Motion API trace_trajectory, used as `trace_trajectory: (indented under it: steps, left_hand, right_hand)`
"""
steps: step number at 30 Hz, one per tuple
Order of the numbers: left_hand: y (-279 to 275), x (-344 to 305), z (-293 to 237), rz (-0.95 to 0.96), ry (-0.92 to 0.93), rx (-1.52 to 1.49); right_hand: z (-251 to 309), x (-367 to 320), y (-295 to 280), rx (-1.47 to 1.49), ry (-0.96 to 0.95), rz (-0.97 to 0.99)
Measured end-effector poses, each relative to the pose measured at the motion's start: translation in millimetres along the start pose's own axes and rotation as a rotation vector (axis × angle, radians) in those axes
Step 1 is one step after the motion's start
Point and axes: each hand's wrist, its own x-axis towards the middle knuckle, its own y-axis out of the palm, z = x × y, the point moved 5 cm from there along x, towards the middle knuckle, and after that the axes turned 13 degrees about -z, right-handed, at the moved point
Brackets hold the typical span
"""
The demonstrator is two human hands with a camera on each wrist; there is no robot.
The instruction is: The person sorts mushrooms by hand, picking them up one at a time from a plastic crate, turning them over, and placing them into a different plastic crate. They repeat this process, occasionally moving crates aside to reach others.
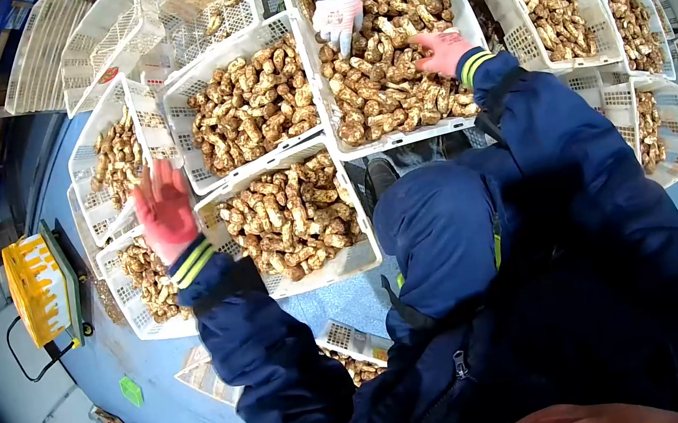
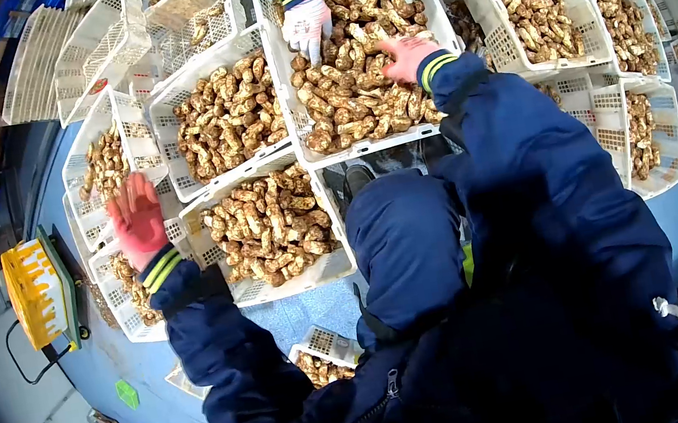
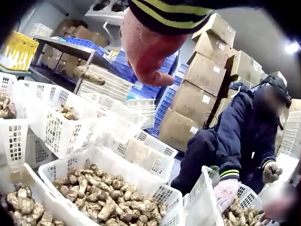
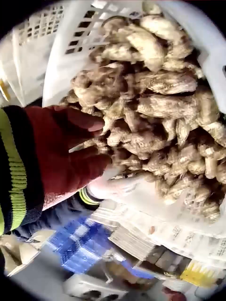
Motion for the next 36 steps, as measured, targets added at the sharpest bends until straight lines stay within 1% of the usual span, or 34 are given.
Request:
trace_trajectory:
  steps: [1, 2, 3, 4, 5, 6, 7, 8, 10, 12, 13, 14, 16, 17, 18, 19, 20, 21, 22, 24, 25, 26, 28, 30, 33, 34, 36]
  left_hand:
    - [-1.5, -3.7, 23.2, 0.128, -0.093, 0.023]
    - [6.6, -17.0, 49.3, 0.147, -0.087, 0.059]
    - [14.8, -28.0, 80.0, 0.427, -0.233, -0.033]
    - [22.5, -46.8, 103.1, 0.396, -0.218, 0.05]
    - [20.0, -60.4, 128.6, 0.128, -0.307, 0.006]
    - [23.5, -70.5, 146.2, 0.171, -0.354, 0.028]
    - [21.3, -78.4, 160.3, 0.091, -0.377, 0.07]
    - [30.2, -87.2, 166.3, 0.124, -0.347, 0.129]
    - [37.0, -92.6, 182.6, 0.165, -0.349, 0.176]
    - [55.8, -98.6, 188.2, 0.199, -0.371, 0.245]
    - [67.1, -104.7, 186.8, 0.25, -0.38, 0.315]
    - [76.3, -111.5, 187.6, 0.278, -0.418, 0.268]
    - [95.0, -122.8, 187.1, 0.307, -0.524, 0.296]
    - [104.2, -129.8, 185.7, 0.344, -0.531, 0.32]
    - [113.6, -136.6, 184.1, 0.383, -0.538, 0.346]
    - [122.2, -144.5, 179.9, 0.412, -0.543, 0.335]
    - [120.3, -145.0, 183.2, 0.395, -0.518, 0.333]
    - [118.5, -144.0, 185.7, 0.364, -0.486, 0.35]
    - [117.0, -142.4, 187.4, 0.335, -0.454, 0.364]
    - [112.8, -140.0, 185.8, 0.256, -0.402, 0.415]
    - [108.0, -137.9, 186.9, 0.27, -0.368, 0.331]
    - [105.7, -136.9, 185.8, 0.264, -0.367, 0.335]
    - [98.1, -129.1, 181.6, 0.146, -0.305, 0.44]
    - [89.4, -121.3, 183.8, 0.065, -0.244, 0.463]
    - [84.5, -113.0, 184.9, 0.021, -0.151, 0.208]
    - [83.6, -111.2, 185.7, 0.07, -0.132, 0.117]
    - [83.3, -109.1, 186.9, 0.096, -0.203, -0.023]
  right_hand:
    - [17.2, -0.9, 5.5, -0.07, -0.104, -0.023]
    - [29.2, -0.8, 13.3, -0.142, -0.206, -0.046]
    - [31.2, 5.6, 31.3, -0.22, -0.253, -0.038]
    - [32.5, 10.4, 43.2, -0.32, -0.252, -0.023]
    - [33.7, 12.4, 44.8, -0.385, -0.224, 0.015]
    - [35.8, 12.6, 44.8, -0.449, -0.198, 0.055]
    - [41.2, 11.8, 29.5, -0.205, -0.165, 0.021]
    - [44.5, 10.8, 11.1, 0.037, -0.129, -0.016]
    - [46.5, 13.8, -5.0, 0.884, -0.084, 0.06]
    - [69.9, -5.7, -24.9, 1.541, -0.114, 0.347]
    - [86.8, -18.6, -36.1, 1.584, -0.169, 0.346]
    - [100.3, -28.4, -42.7, 1.638, -0.263, 0.517]
    - [125.7, -47.2, -50.7, 1.632, -0.314, 0.556]
    - [130.6, -52.2, -46.6, 1.571, -0.305, 0.611]
    - [136.0, -58.9, -44.9, 1.583, -0.333, 0.651]
    - [139.3, -62.0, -41.9, 1.502, -0.33, 0.686]
    - [141.8, -65.2, -39.5, 1.423, -0.324, 0.717]
    - [145.8, -67.4, -45.3, 1.414, -0.359, 0.66]
    - [143.2, -65.3, -44.1, 1.416, -0.361, 0.659]
    - [126.6, -48.8, -38.5, 1.43, -0.256, 0.494]
    - [115.8, -41.1, -32.6, 1.416, -0.136, 0.405]
    - [110.3, -36.0, -29.3, 1.466, -0.038, 0.367]
    - [96.2, -33.4, -25.0, 1.416, 0.072, 0.302]
    - [95.1, -34.5, -24.0, 1.38, 0.065, 0.286]
    - [103.2, -38.0, -14.2, 1.279, -0.032, 0.355]
    - [107.2, -39.3, -6.6, 1.244, -0.084, 0.403]
    - [128.5, -61.0, -11.7, 1.201, -0.039, 0.535]
